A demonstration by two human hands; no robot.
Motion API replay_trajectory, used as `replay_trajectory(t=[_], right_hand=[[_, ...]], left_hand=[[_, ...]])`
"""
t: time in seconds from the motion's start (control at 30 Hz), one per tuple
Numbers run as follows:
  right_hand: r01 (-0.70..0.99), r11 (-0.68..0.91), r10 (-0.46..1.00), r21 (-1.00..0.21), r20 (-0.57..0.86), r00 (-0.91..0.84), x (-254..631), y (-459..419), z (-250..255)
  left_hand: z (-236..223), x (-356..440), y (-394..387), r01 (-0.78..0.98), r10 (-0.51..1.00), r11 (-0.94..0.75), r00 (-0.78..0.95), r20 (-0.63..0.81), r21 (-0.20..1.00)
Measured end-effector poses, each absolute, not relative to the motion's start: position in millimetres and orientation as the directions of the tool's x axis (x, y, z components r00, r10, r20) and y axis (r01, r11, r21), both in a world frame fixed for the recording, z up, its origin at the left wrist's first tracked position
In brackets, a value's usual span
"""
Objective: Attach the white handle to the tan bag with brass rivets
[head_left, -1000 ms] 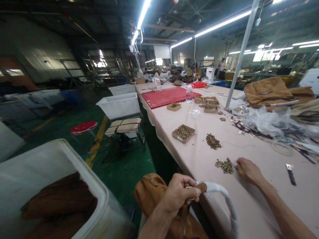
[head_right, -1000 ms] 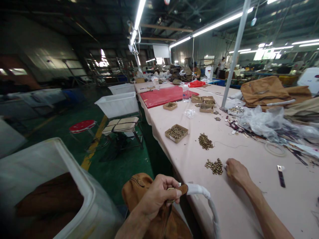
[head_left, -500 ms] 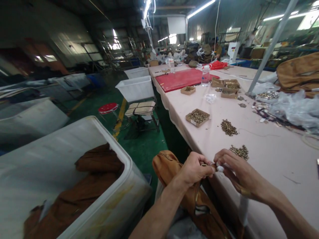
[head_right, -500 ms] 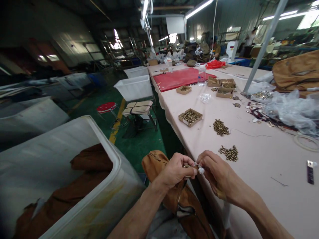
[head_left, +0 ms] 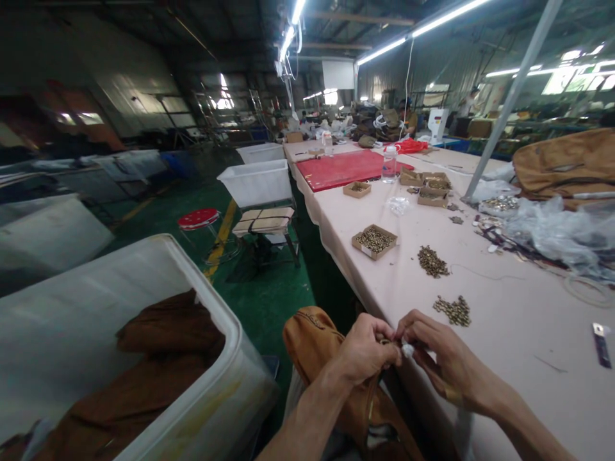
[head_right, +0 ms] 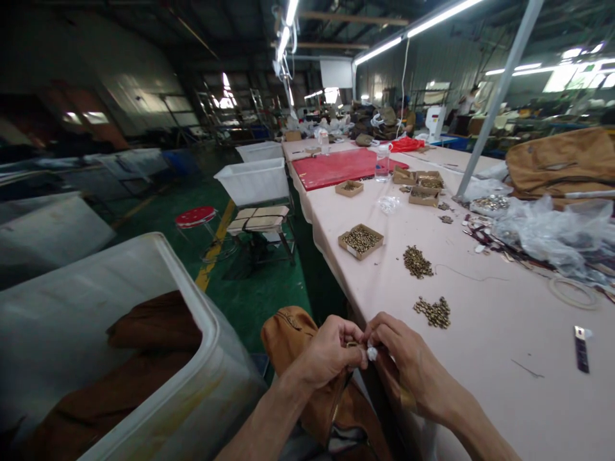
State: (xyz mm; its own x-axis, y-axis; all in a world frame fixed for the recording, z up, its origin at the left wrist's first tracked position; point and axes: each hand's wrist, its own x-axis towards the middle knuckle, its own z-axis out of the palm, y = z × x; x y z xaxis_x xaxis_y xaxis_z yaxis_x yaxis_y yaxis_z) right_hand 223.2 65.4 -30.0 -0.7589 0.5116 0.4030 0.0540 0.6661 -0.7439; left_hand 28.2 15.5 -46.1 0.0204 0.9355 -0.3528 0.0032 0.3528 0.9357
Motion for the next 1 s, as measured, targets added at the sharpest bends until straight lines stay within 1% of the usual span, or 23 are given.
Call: replay_trajectory(t=[0.2,0.33,0.4,0.53,0.6,0.7,0.8,0.9,1.0], right_hand=[[0.019,0.638,0.530,-0.770,0.421,-0.736,216,64,-34],[0.043,0.580,0.592,-0.813,0.384,-0.709,215,69,-44],[0.110,0.534,0.637,-0.838,0.313,-0.705,217,71,-49],[0.300,0.377,0.724,-0.876,0.077,-0.685,220,71,-55],[0.326,0.311,0.737,-0.893,0.009,-0.676,221,71,-54],[0.305,0.245,0.723,-0.920,-0.037,-0.690,225,71,-51],[0.269,0.199,0.715,-0.943,-0.048,-0.697,229,71,-48],[0.188,0.109,0.701,-0.976,-0.059,-0.711,229,70,-48],[0.092,-0.005,0.658,-0.996,-0.072,-0.750,225,69,-51]], left_hand=[[-59,26,8,0.075,0.929,0.342,-0.177,-0.325,0.937],[-63,28,5,0.139,0.936,0.315,-0.208,-0.283,0.939],[-62,30,4,0.168,0.942,0.295,-0.213,-0.258,0.941],[-55,36,0,0.234,0.955,0.255,-0.215,-0.206,0.938],[-47,39,-2,0.263,0.969,0.206,-0.191,-0.159,0.943],[-33,44,-4,0.320,0.986,0.140,-0.127,-0.104,0.937],[-21,45,-6,0.395,0.994,0.092,-0.093,-0.060,0.914],[-12,43,-8,0.429,0.997,0.079,-0.049,-0.064,0.900],[-6,39,-9,0.412,0.997,0.062,0.008,-0.072,0.909]])
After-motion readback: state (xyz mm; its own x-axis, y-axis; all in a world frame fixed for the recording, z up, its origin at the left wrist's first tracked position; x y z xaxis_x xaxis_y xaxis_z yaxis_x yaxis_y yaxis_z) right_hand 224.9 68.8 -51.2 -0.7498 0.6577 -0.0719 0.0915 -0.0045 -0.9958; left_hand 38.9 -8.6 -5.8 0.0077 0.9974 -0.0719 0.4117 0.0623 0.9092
